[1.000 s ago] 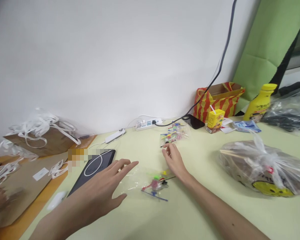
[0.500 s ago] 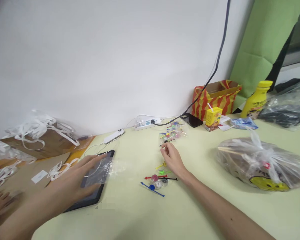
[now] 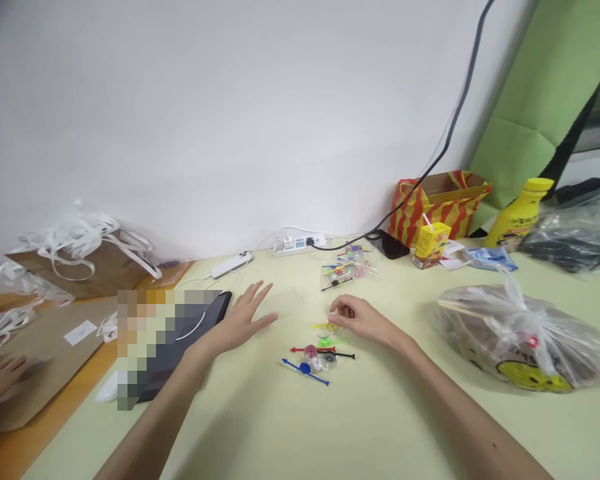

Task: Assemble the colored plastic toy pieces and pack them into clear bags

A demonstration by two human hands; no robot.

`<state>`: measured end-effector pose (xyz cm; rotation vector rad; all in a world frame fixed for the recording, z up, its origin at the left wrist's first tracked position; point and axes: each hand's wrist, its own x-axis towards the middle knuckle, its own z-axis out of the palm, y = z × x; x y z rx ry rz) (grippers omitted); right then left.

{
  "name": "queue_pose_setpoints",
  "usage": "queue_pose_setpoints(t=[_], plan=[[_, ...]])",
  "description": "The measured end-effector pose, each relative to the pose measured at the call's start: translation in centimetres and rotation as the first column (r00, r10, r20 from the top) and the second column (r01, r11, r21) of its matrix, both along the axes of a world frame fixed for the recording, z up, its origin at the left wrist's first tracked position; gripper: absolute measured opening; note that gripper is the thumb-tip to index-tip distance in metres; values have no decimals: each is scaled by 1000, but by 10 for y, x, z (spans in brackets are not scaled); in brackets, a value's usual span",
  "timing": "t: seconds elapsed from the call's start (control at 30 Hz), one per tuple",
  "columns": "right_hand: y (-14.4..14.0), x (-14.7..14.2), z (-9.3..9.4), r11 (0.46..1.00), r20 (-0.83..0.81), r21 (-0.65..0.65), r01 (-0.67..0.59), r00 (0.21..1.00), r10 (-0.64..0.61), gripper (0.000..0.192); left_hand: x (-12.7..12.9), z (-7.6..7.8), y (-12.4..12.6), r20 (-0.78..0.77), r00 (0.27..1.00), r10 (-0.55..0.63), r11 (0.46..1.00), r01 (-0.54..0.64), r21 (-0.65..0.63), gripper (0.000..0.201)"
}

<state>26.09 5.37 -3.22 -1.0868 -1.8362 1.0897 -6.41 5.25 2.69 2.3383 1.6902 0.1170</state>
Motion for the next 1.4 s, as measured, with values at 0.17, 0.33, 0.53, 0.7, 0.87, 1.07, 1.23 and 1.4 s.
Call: queue_pose_setpoints(t=[0.17,0.33,0.53,0.7,0.87,1.07,1.23,1.4], plan=[[-8,-1,-3,998,162,59,-3,987,-7,25,26,-30,19,-61,993,102,995,-101,21,65],[-7,-3,-5,992,247,125,-24,969,-8,18,31,-59,38,-98,975,200,980,-197,37,75],[-6,-6,-10,986,271,168,18,961,-63,18,25,-52,60,-127,976,178,984,-173,49,73],[-4,-8,-12,985,280,174,17,958,-66,20,32,-45,59,-156,967,204,977,-190,99,72],[-4,-8,-13,983,287,181,36,954,-87,22,41,-57,49,-148,946,290,957,-284,57,89],[-5,-8,-11,984,257,172,40,963,-84,24,40,-67,52,-112,934,338,940,-332,73,100],[-8,-11,-11,982,236,178,61,966,-103,27,34,-69,62,-37,948,317,940,-309,147,96],[-10,-10,-9,972,170,203,121,973,-157,32,33,-64,62,73,960,271,909,-280,310,85]])
